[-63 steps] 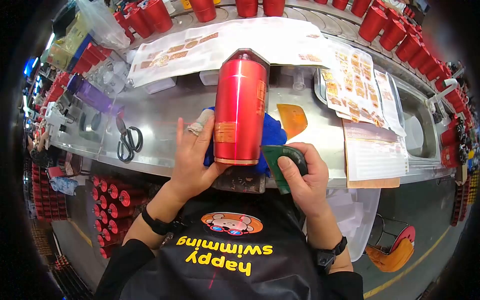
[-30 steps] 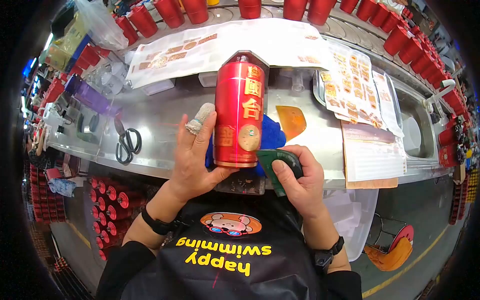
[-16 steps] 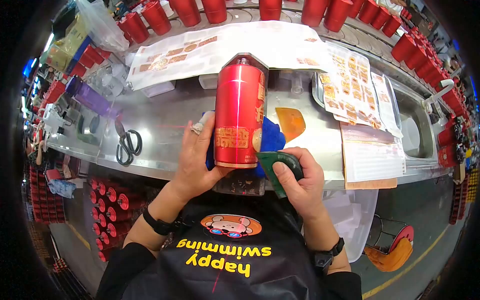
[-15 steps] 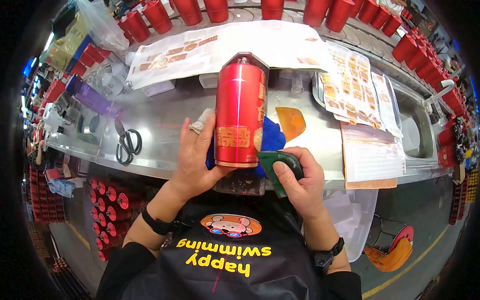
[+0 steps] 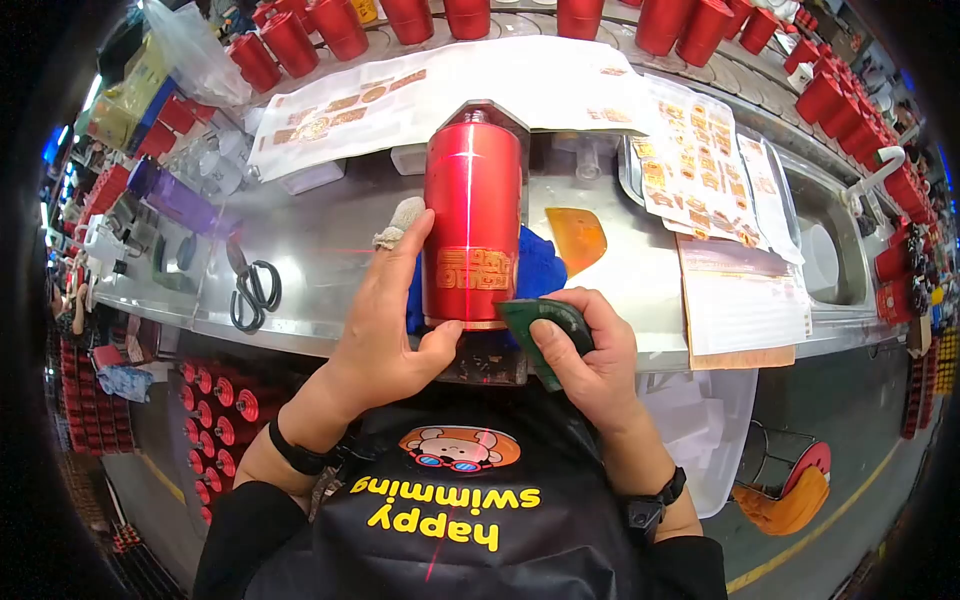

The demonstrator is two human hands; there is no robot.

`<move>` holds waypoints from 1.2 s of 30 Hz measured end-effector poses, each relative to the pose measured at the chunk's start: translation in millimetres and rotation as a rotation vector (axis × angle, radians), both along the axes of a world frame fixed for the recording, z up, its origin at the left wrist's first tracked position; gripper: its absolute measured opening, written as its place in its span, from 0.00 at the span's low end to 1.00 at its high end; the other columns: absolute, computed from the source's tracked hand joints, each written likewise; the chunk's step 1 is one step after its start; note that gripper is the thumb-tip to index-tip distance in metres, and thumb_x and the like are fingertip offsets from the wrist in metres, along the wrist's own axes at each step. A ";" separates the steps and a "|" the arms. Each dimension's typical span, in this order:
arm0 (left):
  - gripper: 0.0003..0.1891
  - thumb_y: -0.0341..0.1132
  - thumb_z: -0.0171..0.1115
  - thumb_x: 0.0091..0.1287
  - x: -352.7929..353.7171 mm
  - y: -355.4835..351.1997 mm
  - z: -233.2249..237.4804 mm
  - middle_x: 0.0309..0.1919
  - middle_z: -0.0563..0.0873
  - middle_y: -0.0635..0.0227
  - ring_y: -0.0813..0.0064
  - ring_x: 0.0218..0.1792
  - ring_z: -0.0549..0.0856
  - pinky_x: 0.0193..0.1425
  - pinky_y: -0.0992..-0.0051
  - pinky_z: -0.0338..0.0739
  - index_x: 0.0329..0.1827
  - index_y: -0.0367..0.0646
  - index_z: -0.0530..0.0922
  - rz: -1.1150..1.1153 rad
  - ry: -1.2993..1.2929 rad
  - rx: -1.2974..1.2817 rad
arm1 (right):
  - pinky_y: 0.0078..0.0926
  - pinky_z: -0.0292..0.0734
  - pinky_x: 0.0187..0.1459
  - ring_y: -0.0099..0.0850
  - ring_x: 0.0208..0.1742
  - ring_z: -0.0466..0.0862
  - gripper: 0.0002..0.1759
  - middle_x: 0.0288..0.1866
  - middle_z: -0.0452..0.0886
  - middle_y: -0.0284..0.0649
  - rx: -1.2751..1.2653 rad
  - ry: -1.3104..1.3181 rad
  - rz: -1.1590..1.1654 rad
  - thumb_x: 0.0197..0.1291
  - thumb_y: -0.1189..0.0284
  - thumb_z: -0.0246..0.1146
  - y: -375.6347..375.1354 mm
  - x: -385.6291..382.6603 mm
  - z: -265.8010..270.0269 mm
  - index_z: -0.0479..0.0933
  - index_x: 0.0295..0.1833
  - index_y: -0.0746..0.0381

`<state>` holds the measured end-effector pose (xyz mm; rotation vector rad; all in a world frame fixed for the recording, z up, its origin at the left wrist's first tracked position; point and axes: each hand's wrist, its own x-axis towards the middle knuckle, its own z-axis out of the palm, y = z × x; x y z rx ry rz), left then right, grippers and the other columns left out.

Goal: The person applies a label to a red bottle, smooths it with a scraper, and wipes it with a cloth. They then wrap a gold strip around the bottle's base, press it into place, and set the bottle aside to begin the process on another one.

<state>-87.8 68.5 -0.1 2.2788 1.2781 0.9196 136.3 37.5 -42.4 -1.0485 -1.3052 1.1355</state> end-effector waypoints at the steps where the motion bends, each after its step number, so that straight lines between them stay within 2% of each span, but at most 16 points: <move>1: 0.44 0.29 0.64 0.54 2.5 -0.6 1.6 0.69 0.67 0.40 0.43 0.71 0.66 0.76 0.57 0.58 0.76 0.30 0.55 0.016 0.042 0.008 | 0.16 0.76 0.41 0.17 0.39 0.80 0.12 0.41 0.82 0.33 0.000 -0.003 0.006 0.66 0.73 0.66 -0.8 1.0 -0.5 0.74 0.51 0.65; 7: 0.46 0.27 0.62 0.52 9.3 -2.7 8.8 0.63 0.70 0.39 0.41 0.64 0.70 0.71 0.55 0.63 0.76 0.29 0.53 0.030 0.119 -0.021 | 0.16 0.76 0.41 0.17 0.39 0.79 0.12 0.41 0.82 0.33 -0.015 -0.004 0.008 0.66 0.73 0.66 -2.7 3.3 -0.3 0.74 0.51 0.65; 10: 0.45 0.32 0.63 0.52 10.0 -0.7 8.7 0.59 0.70 0.33 0.38 0.63 0.70 0.74 0.43 0.55 0.73 0.23 0.54 0.009 0.123 0.004 | 0.16 0.76 0.41 0.17 0.39 0.79 0.12 0.41 0.82 0.33 -0.020 0.009 0.018 0.66 0.73 0.66 -3.3 4.3 -0.3 0.74 0.51 0.65; 13: 0.43 0.28 0.59 0.53 8.8 -1.7 9.3 0.57 0.72 0.35 0.40 0.61 0.72 0.73 0.46 0.58 0.73 0.22 0.54 0.015 0.156 -0.007 | 0.16 0.76 0.41 0.17 0.39 0.79 0.12 0.40 0.82 0.33 -0.011 0.015 0.016 0.67 0.73 0.66 -4.5 5.1 1.8 0.74 0.51 0.65; 16: 0.37 0.25 0.55 0.56 3.2 -2.3 12.9 0.55 0.74 0.37 0.43 0.60 0.74 0.71 0.50 0.62 0.72 0.25 0.59 -0.025 0.052 -0.076 | 0.16 0.75 0.37 0.17 0.35 0.80 0.12 0.36 0.83 0.34 -0.003 0.063 0.007 0.67 0.72 0.66 -5.2 3.9 2.8 0.75 0.51 0.67; 19: 0.30 0.24 0.52 0.58 -15.6 -1.9 1.2 0.55 0.75 0.38 0.46 0.59 0.75 0.68 0.53 0.64 0.67 0.31 0.66 0.021 -0.114 -0.068 | 0.15 0.75 0.36 0.17 0.35 0.80 0.12 0.36 0.83 0.33 0.042 0.045 -0.023 0.68 0.72 0.65 -5.9 6.6 2.3 0.75 0.51 0.67; 20: 0.21 0.27 0.57 0.60 -18.3 -5.5 2.1 0.57 0.75 0.38 0.45 0.59 0.74 0.67 0.53 0.65 0.58 0.36 0.72 0.053 -0.191 -0.133 | 0.15 0.75 0.36 0.17 0.35 0.80 0.12 0.36 0.83 0.33 0.032 0.052 -0.029 0.68 0.71 0.65 -5.2 7.7 1.4 0.75 0.51 0.67; 23: 0.16 0.29 0.63 0.61 -9.0 -14.7 2.7 0.59 0.74 0.39 0.43 0.61 0.73 0.67 0.53 0.64 0.51 0.38 0.73 0.031 -0.007 0.121 | 0.16 0.75 0.37 0.17 0.35 0.80 0.13 0.37 0.83 0.34 0.007 0.065 -0.037 0.68 0.71 0.65 -5.7 9.5 0.5 0.75 0.51 0.67; 24: 0.12 0.31 0.67 0.61 -3.5 -13.7 1.0 0.62 0.73 0.40 0.41 0.62 0.71 0.68 0.52 0.62 0.43 0.39 0.75 0.035 -0.017 0.160 | 0.16 0.76 0.37 0.17 0.35 0.80 0.14 0.37 0.83 0.34 0.004 0.070 -0.031 0.68 0.71 0.65 -5.9 8.4 1.9 0.75 0.53 0.67; 27: 0.09 0.32 0.67 0.61 -4.4 -10.3 -6.2 0.64 0.72 0.39 0.42 0.63 0.71 0.68 0.52 0.61 0.38 0.39 0.75 -0.012 0.057 0.236 | 0.19 0.77 0.41 0.19 0.39 0.81 0.16 0.41 0.84 0.37 0.067 -0.027 -0.033 0.69 0.71 0.64 -6.1 10.2 1.9 0.74 0.57 0.68; 28: 0.07 0.31 0.66 0.61 -8.7 -10.9 -9.6 0.65 0.72 0.40 0.42 0.64 0.71 0.69 0.52 0.61 0.34 0.39 0.75 -0.015 -0.006 0.165 | 0.20 0.78 0.43 0.20 0.42 0.82 0.17 0.44 0.85 0.38 0.096 -0.078 -0.036 0.70 0.72 0.63 -6.8 12.0 1.2 0.74 0.59 0.68; 31: 0.06 0.30 0.64 0.61 -52.1 -18.2 -22.6 0.64 0.73 0.43 0.44 0.65 0.71 0.71 0.52 0.60 0.35 0.39 0.75 0.092 -0.107 -0.036 | 0.21 0.78 0.51 0.24 0.53 0.81 0.18 0.56 0.83 0.45 0.233 -0.081 -0.066 0.71 0.75 0.59 -3.8 12.1 2.6 0.72 0.63 0.68; 32: 0.07 0.30 0.64 0.61 -65.2 -23.2 -21.1 0.64 0.73 0.43 0.44 0.65 0.70 0.71 0.52 0.60 0.38 0.39 0.75 0.217 -0.018 -0.120 | 0.25 0.76 0.58 0.31 0.63 0.78 0.14 0.68 0.75 0.50 0.219 -0.033 -0.060 0.71 0.79 0.56 -3.2 13.3 -1.0 0.76 0.60 0.67; 34: 0.10 0.30 0.64 0.60 -80.7 -31.7 -15.8 0.63 0.74 0.44 0.45 0.66 0.70 0.72 0.53 0.60 0.44 0.39 0.76 0.456 0.160 -0.297 | 0.29 0.75 0.60 0.36 0.66 0.77 0.12 0.70 0.72 0.51 0.292 -0.048 -0.019 0.70 0.82 0.56 -1.3 12.3 0.9 0.79 0.55 0.67; 35: 0.15 0.31 0.65 0.60 -75.8 -32.2 -14.8 0.62 0.74 0.44 0.45 0.66 0.70 0.73 0.54 0.60 0.49 0.39 0.75 0.353 0.170 -0.118 | 0.31 0.75 0.62 0.38 0.67 0.76 0.12 0.71 0.71 0.52 0.333 -0.059 0.003 0.69 0.83 0.56 2.1 12.1 2.7 0.80 0.53 0.67; 36: 0.20 0.32 0.66 0.60 -58.0 -32.0 -5.3 0.62 0.74 0.44 0.45 0.67 0.69 0.73 0.55 0.60 0.54 0.39 0.74 0.253 0.177 0.057 | 0.33 0.74 0.62 0.42 0.68 0.76 0.12 0.71 0.70 0.54 0.437 -0.232 0.007 0.65 0.87 0.56 6.1 15.4 2.4 0.83 0.48 0.67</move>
